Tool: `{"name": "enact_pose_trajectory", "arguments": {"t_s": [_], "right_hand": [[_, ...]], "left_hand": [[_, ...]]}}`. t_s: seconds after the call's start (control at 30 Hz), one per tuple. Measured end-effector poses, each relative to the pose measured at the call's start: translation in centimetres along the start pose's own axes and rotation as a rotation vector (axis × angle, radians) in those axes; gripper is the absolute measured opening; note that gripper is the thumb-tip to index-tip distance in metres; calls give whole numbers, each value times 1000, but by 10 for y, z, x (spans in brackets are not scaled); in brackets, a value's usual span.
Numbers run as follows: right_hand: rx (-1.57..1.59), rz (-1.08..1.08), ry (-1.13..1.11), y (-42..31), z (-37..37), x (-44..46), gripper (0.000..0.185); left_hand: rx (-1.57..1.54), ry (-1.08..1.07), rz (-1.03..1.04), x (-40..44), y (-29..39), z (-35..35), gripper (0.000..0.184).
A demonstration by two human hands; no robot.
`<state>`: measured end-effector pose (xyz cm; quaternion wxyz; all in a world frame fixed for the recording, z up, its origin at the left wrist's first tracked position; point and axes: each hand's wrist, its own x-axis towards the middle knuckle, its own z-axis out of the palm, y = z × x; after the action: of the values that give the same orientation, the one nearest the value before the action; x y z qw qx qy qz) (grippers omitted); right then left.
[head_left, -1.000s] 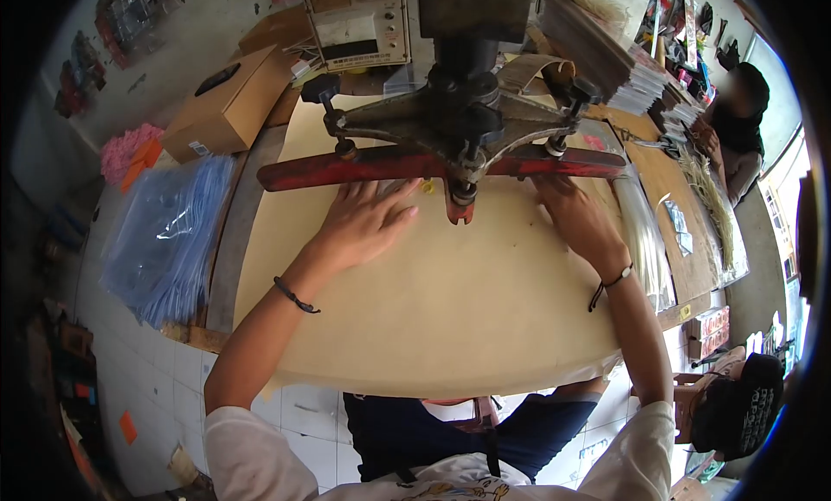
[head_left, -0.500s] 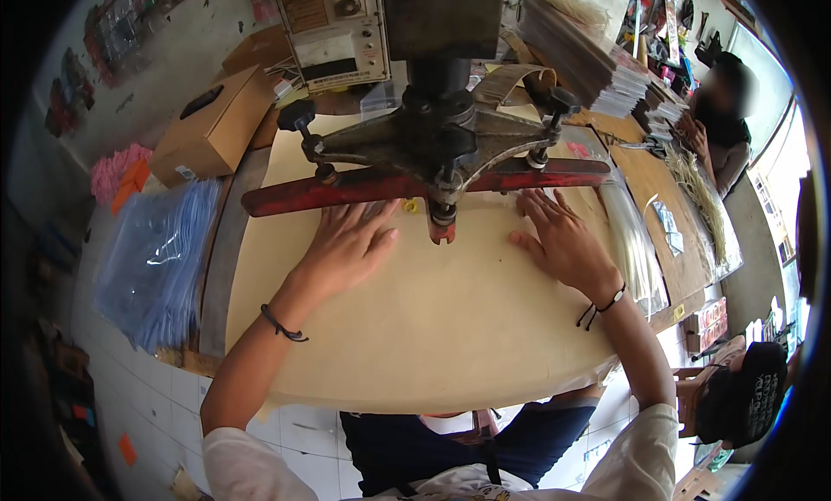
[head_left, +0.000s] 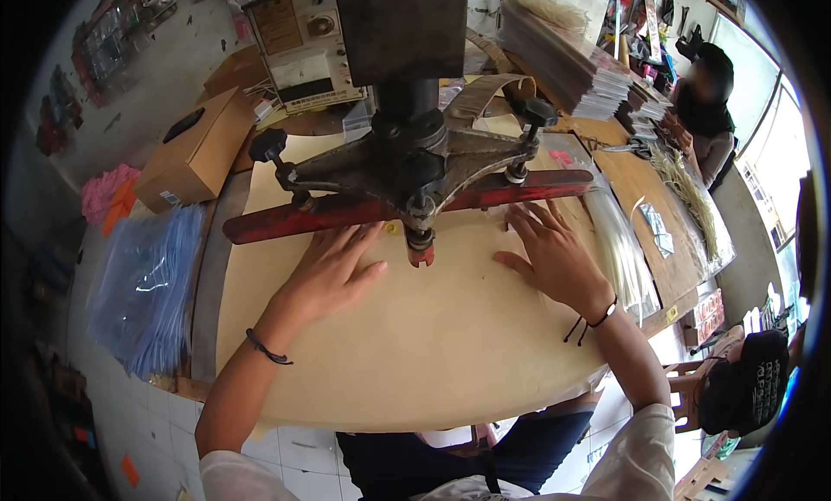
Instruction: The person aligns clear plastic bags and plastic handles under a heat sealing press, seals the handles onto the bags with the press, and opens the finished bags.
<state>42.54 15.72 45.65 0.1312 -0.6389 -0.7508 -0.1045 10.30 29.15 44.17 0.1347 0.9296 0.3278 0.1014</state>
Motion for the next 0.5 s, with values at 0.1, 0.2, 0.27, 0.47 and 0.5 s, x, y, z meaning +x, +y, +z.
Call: {"name": "enact_pose_trajectory", "arguments": {"t_s": [0.1, 0.2, 0.27, 0.47, 0.5], "right_hand": [[3, -9, 6, 0, 1, 1, 53], [16, -15, -11, -1, 2, 2, 52], [21, -15, -15, 0, 4, 2, 53], [-122, -27, -23, -5, 2, 1, 50], [-108, -18, -24, -5, 3, 2, 50]], "left_hand": [[-22, -1, 20, 1, 1, -3, 63], [-19, -56, 4, 1, 9, -10, 61], [1, -64, -4, 1, 13, -10, 60], [54, 41, 71, 4, 18, 8, 59], [52, 70, 101, 5, 16, 12, 58]]}}
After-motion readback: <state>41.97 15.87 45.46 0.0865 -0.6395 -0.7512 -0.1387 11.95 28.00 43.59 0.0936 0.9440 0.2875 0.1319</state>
